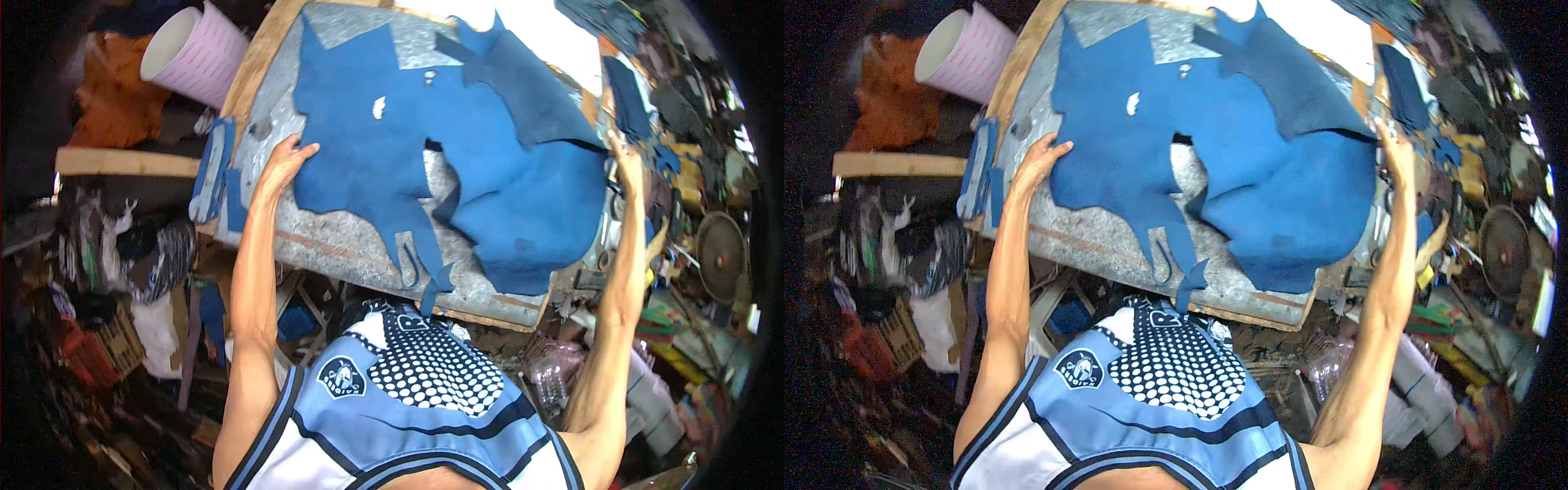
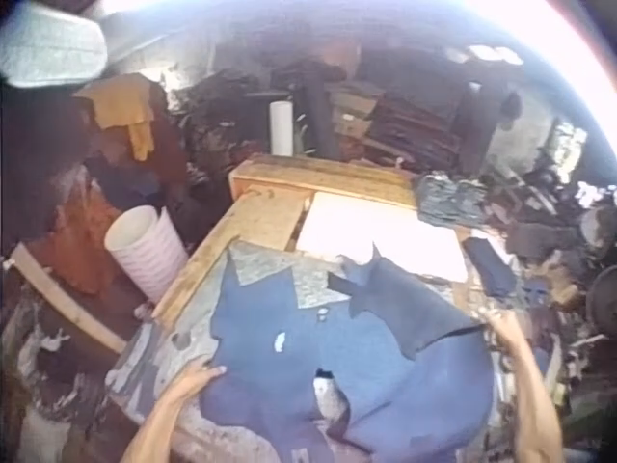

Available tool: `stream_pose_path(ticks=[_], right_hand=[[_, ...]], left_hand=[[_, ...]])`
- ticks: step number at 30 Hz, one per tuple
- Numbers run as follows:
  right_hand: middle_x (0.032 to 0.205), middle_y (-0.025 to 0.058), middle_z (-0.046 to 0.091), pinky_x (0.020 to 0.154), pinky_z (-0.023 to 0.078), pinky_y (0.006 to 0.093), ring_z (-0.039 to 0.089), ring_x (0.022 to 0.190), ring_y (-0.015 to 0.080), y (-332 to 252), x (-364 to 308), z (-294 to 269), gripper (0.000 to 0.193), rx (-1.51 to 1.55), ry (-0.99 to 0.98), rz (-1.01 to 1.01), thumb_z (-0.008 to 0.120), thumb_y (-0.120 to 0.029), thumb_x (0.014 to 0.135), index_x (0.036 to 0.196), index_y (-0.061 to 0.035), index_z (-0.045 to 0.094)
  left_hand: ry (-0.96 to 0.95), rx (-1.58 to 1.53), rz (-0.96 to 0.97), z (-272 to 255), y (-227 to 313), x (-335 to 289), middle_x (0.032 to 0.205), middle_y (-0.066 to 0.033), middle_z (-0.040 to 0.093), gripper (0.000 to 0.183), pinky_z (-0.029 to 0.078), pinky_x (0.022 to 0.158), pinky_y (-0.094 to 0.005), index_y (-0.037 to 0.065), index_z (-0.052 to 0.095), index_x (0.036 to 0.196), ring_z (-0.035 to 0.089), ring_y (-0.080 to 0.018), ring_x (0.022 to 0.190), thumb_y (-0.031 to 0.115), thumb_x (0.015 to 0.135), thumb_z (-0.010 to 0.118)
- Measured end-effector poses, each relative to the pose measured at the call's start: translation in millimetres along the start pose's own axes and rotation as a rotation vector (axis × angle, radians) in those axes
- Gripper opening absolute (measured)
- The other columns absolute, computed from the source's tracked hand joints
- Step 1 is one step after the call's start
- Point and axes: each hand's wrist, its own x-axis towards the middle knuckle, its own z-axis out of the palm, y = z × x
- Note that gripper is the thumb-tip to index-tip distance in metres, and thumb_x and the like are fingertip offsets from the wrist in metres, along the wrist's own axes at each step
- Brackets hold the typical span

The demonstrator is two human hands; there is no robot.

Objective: Cutting patterns out of a piece of blue leather using a knife and templates.

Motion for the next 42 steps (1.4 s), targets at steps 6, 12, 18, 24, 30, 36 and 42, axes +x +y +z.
stream_pose_path(ticks=[6, 12, 18, 24, 30, 36, 42], right_hand=[[0.123, 0.0295, 0.064, 0.097, 0.047, 0.0418, 0.064, 0.113, 0.0370, -40.5, 69.6, 43.8, 0.095, -0.283, -0.280, -0.286, 0.070, -0.069, 0.075, 0.135, 0.0037, 0.056], [0.106, 0.0255, 0.068, 0.053, 0.051, 0.0365, 0.067, 0.067, 0.0283, 49.2, 121.6, 92.3, 0.091, -0.321, 0.009, -0.406, 0.076, -0.056, 0.078, 0.142, 0.0021, 0.048], [0.117, 0.0298, 0.065, 0.085, 0.052, 0.0415, 0.066, 0.104, 0.0340, -63.4, 59.1, 88.3, 0.084, -0.279, -0.420, -0.015, 0.077, -0.045, 0.080, 0.139, 0.0065, 0.048], [0.104, 0.0223, 0.068, 0.059, 0.051, 0.0372, 0.064, 0.066, 0.0265, 11.4, 83.1, 49.5, 0.070, -0.347, -0.293, -0.265, 0.071, -0.039, 0.086, 0.141, -0.0021, 0.049], [0.110, 0.0283, 0.067, 0.091, 0.050, 0.0515, 0.063, 0.106, 0.0473, -42.6, 104.9, 46.8, 0.056, -0.543, 0.115, -0.479, 0.064, -0.037, 0.090, 0.140, -0.0171, 0.051], [0.101, 0.0248, 0.070, 0.086, 0.052, 0.0539, 0.066, 0.102, 0.0420, -74.3, 140.5, 47.6, 0.045, -0.699, 0.334, -0.520, 0.058, -0.043, 0.093, 0.133, -0.0221, 0.056], [0.086, 0.0204, 0.072, 0.070, 0.053, 0.0429, 0.071, 0.082, 0.0320, -104.6, 13.4, 87.2, 0.049, -0.353, 0.034, -0.564, 0.064, -0.046, 0.092, 0.116, -0.0033, 0.067]], left_hand=[[0.035, -0.043, -0.207, -5.1, -25.1, -63.1, 0.114, -0.0137, 0.067, 0.058, 0.056, 0.081, -0.0306, -0.004, 0.052, 0.135, 0.066, -0.0188, 0.098, 0.021, 0.088, 0.075], [0.027, -0.189, -0.151, 13.8, -29.9, -62.7, 0.114, -0.0109, 0.066, 0.052, 0.061, 0.065, -0.0312, 0.001, 0.052, 0.135, 0.068, -0.0180, 0.092, 0.018, 0.090, 0.073], [0.211, -0.594, -0.128, 23.8, -41.7, -103.9, 0.126, -0.0147, 0.058, 0.060, 0.059, 0.084, -0.0419, 0.005, 0.045, 0.142, 0.064, -0.0257, 0.102, 0.022, 0.091, 0.072], [0.156, -0.793, -0.232, 121.7, -47.7, -118.3, 0.109, -0.0102, 0.065, 0.033, 0.059, 0.075, -0.0373, 0.005, 0.059, 0.113, 0.064, -0.0202, 0.089, 0.028, 0.093, 0.070], [0.115, -0.697, -0.213, 123.9, -64.1, -128.7, 0.087, -0.0084, 0.070, 0.025, 0.055, 0.054, -0.0284, 0.001, 0.066, 0.095, 0.064, -0.0145, 0.064, 0.026, 0.094, 0.069], [0.043, -0.868, -0.415, 205.7, -62.5, -167.8, 0.104, -0.0185, 0.067, 0.039, 0.061, 0.070, -0.0363, -0.003, 0.063, 0.107, 0.070, -0.0273, 0.086, 0.034, 0.097, 0.065], [-0.577, -0.627, -0.581, 191.7, -40.7, -206.6, 0.129, -0.0304, 0.058, 0.073, 0.059, 0.085, -0.0417, -0.007, 0.041, 0.142, 0.066, -0.0340, 0.110, 0.053, 0.101, 0.048]])
